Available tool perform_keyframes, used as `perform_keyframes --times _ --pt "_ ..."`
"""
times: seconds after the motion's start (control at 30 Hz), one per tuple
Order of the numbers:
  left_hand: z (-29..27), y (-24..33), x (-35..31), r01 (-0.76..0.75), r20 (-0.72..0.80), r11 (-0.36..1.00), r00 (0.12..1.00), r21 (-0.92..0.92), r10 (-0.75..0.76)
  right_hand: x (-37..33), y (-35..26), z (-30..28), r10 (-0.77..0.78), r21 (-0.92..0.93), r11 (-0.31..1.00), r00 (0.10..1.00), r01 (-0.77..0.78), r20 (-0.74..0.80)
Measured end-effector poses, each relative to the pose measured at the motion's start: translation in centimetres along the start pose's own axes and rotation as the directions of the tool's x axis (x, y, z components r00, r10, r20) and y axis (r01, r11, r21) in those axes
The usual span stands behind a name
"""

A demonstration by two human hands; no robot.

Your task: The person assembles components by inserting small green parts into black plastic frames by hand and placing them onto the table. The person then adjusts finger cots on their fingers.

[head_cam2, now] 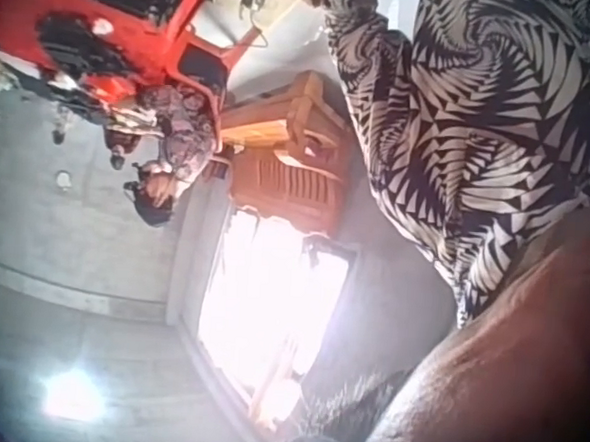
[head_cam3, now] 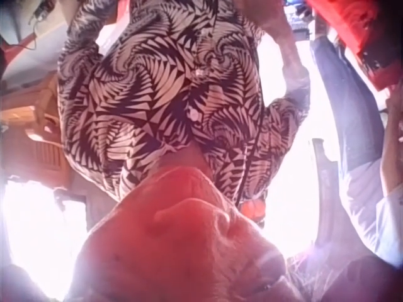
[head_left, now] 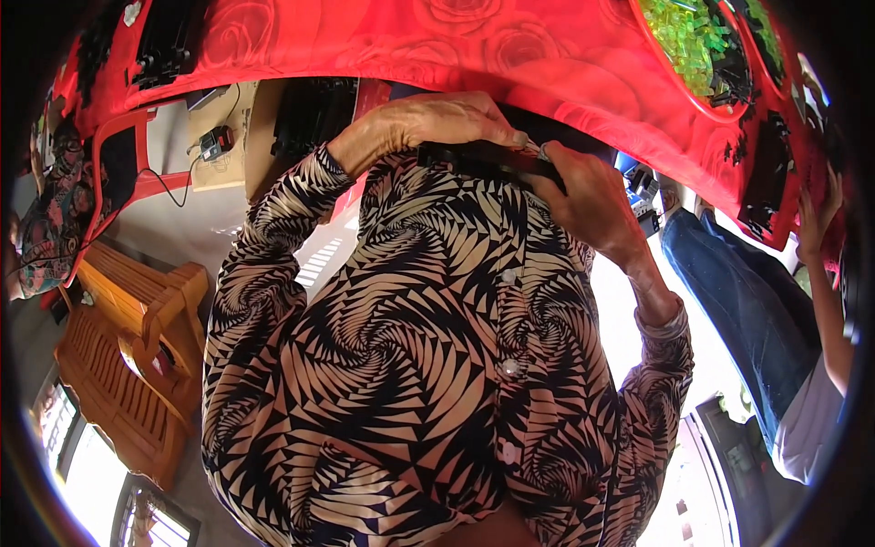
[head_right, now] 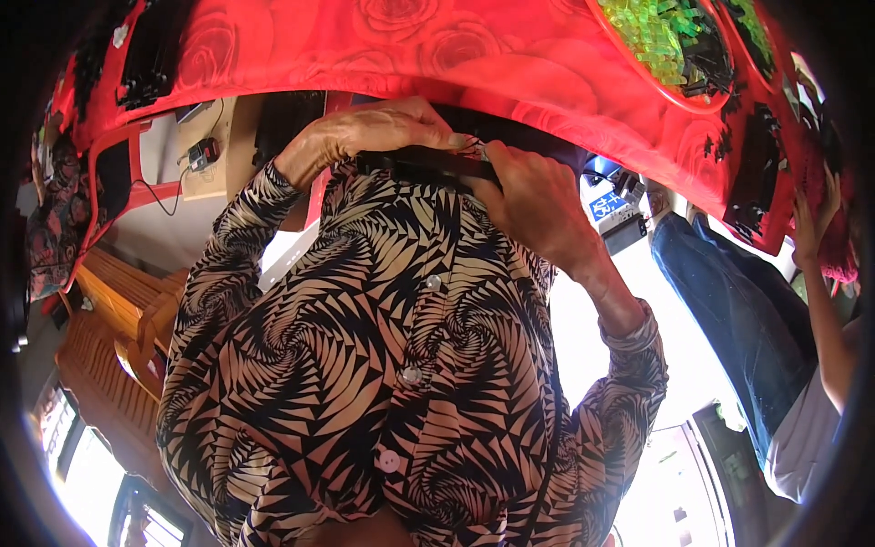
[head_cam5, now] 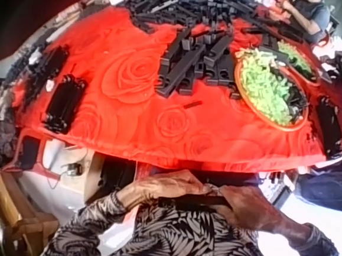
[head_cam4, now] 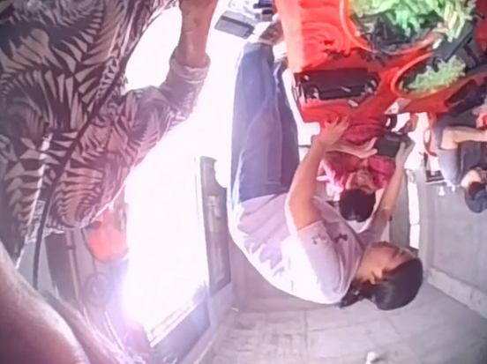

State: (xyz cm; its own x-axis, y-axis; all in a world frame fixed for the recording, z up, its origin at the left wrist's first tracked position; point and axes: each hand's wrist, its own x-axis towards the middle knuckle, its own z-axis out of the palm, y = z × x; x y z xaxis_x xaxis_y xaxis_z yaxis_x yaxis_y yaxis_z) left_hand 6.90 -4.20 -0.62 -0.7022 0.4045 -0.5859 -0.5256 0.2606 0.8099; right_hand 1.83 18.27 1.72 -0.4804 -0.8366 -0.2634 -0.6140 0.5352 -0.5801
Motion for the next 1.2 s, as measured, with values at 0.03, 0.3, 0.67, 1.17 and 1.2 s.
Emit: perform_keyframes --times 0.03,0.3,0.67,1.17,1.2 --pt "0.1 0.1 0.0 0.017 -0.012 1.0 1.0 -0.017 -0.017 0.1 0.1 -0.2 -0.015 -0.013 1.0 1.0 0.016 0.019" --pt "-0.2 0.2 0.1 -0.2 0.101 0.977 0.976 0.078 0.192 1.3 2.1 -1.8 -0.08 0.25 0.967 0.987 0.044 0.138" --pt "1.7 -0.5 -0.9 -0.412 -0.069 0.638 0.805 0.65 0.59 0.4 0.4 -0.5 -0.157 0.042 0.986 0.985 0.16 -0.078" --pt "4.0 0.7 -0.8 -0.129 -0.197 0.76 0.926 0.637 0.322 0.8 0.4 0.7 0.057 0.07 0.996 0.998 -0.058 0.024" --pt "4.1 0.6 -1.0 -0.124 -0.207 0.764 0.924 0.634 0.321 0.8 0.7 1.2 -0.014 0.071 0.997 1.0 0.015 -0.022"
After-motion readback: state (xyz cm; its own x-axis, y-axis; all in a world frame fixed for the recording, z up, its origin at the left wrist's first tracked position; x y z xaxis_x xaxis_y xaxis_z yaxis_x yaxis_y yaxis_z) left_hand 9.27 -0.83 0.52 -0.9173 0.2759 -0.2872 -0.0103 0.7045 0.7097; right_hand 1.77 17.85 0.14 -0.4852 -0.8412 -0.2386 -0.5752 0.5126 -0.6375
